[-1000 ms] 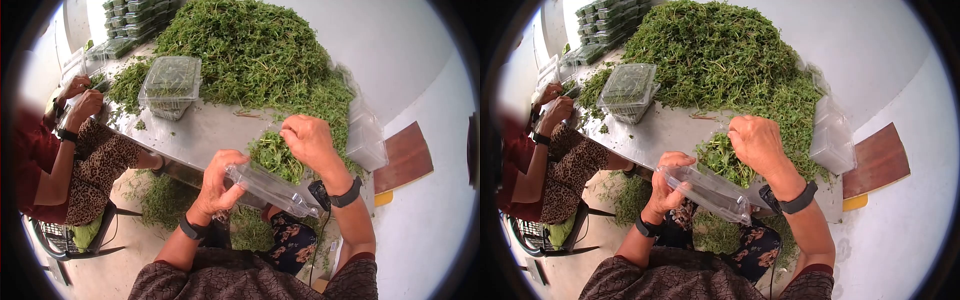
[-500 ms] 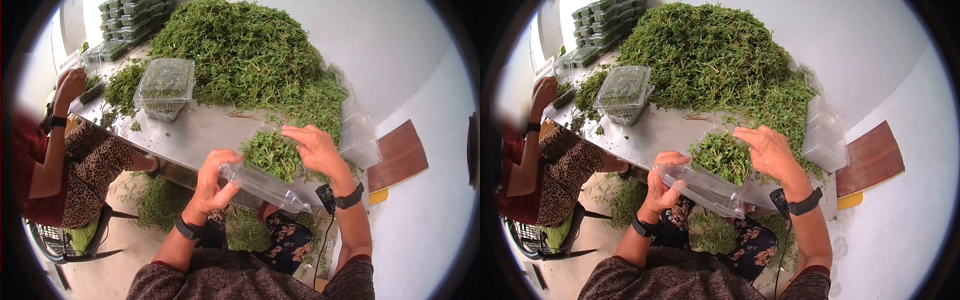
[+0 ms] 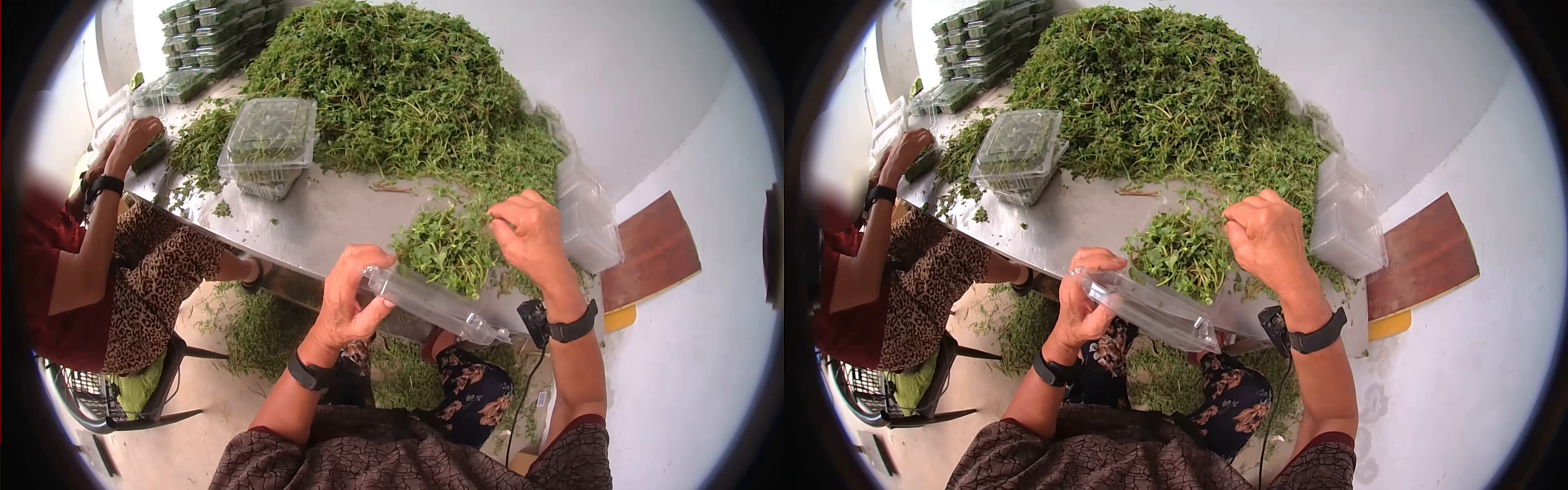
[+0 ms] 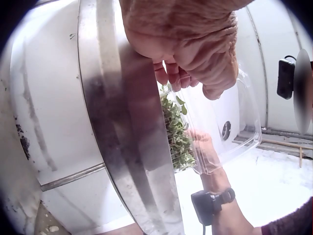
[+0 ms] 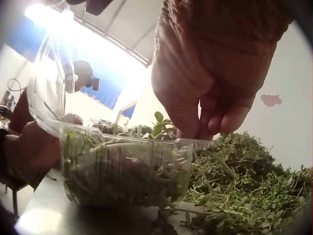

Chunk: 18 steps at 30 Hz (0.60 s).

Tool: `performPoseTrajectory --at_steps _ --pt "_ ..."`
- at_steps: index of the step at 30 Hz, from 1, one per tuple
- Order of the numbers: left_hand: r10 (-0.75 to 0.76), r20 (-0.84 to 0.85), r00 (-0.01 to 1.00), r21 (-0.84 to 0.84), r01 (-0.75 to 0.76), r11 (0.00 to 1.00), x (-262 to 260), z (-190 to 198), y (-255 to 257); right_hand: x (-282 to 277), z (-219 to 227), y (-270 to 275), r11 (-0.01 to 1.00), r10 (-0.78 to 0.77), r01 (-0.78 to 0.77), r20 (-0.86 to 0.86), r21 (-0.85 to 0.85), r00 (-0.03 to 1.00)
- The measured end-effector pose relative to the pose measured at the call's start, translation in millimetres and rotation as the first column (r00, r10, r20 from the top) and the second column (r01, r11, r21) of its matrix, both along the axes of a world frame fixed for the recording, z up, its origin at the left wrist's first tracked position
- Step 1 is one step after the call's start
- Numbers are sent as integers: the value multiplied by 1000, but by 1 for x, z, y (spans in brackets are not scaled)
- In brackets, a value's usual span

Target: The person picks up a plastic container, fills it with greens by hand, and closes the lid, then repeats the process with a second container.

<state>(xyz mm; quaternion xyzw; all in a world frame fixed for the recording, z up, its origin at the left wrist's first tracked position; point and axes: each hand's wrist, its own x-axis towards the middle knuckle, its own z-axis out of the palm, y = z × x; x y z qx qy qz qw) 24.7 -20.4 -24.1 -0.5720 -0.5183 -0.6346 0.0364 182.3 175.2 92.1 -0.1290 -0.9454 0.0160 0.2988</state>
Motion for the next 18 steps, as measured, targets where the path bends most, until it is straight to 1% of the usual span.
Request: performPoseTrajectory --at_steps 1,2,3,5,8,10,12,13,15,16,18 --pt "-26 49 998 -28 28 999 2 1 -1 0 3 -2 1000 -2 2 1 -2 1000" --pt "-51 98 994 -56 57 997 2 1 -1 -1 7 -3 999 -10 11 -8 35 1000" --pt "-53 98 994 -58 59 997 2 1 -1 -2 9 -3 997 -19 20 -17 71 1000" --pt "-55 -8 998 -77 54 996 1 1 -1 -4 5 1 997 -28 28 -9 67 1000" --pt "-45 30 999 -80 48 996 3 4 0 -4 -7 12 997 -63 62 25 49 998" --pt "-47 24 999 -65 49 997 2 5 2 -5 -15 19 996 -86 85 51 34 995" --pt "-51 19 998 -54 52 997 1 5 3 -4 -21 23 979 -167 154 -89 -135 982" --pt "-52 29 998 -43 53 998 1 4 4 -3 -20 25 978 -169 157 -89 -136 982" --pt "-55 38 998 -31 56 998 2 5 6 -2 -14 27 900 -357 326 -62 -288 932" --pt "-42 20 999 -36 43 998 2 5 6 0 -9 23 898 -383 354 -70 -259 921" --pt "-26 4 1000 -41 26 999 2 6 6 1 -1 15 909 -357 324 -89 -261 930"
